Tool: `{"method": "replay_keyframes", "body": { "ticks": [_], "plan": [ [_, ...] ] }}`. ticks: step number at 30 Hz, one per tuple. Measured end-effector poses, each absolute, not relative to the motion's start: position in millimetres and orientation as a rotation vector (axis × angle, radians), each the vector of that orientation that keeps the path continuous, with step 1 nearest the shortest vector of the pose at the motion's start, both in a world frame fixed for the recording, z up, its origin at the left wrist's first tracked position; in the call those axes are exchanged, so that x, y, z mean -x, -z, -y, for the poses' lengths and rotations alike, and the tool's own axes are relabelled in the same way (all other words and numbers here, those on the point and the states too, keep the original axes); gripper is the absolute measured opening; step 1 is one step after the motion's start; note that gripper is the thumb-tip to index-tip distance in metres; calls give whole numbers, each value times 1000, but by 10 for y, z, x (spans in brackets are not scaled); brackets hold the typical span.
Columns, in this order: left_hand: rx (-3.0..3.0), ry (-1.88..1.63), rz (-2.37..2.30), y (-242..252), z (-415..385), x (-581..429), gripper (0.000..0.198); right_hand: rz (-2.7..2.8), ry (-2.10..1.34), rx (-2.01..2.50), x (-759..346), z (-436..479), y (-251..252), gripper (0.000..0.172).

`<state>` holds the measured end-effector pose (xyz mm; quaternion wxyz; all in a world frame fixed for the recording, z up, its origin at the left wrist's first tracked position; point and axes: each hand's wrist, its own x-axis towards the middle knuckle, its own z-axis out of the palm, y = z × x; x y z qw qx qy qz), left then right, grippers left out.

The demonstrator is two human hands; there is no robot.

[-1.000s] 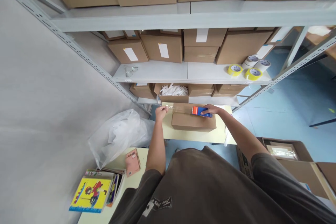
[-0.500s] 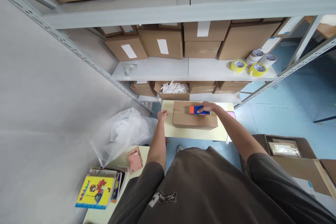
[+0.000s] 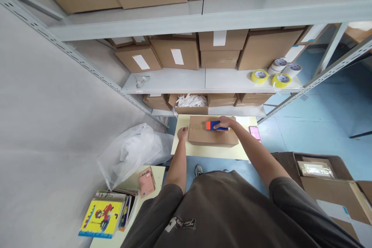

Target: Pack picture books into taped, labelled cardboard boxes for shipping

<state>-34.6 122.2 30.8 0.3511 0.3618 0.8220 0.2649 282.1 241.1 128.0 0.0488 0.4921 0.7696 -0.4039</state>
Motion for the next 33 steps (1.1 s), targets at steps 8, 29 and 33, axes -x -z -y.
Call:
{"method": "replay_keyframes", "body": {
  "ticks": [8, 29, 33],
  "plan": [
    [-1047, -569, -2124, -443, -1415, 6, 61, -2293, 1247, -1433, -2771, -2439, -1368, 54],
    [-1366, -373, -2076, -364, -1530, -290, 65, -1676, 1239, -2041, -6036, -1985, -2055, 50],
    [-1305, -472, -1995, -326, -1537, 129, 51, -1659, 1390, -2031, -5480, -1899, -1983, 52]
  ]
}}
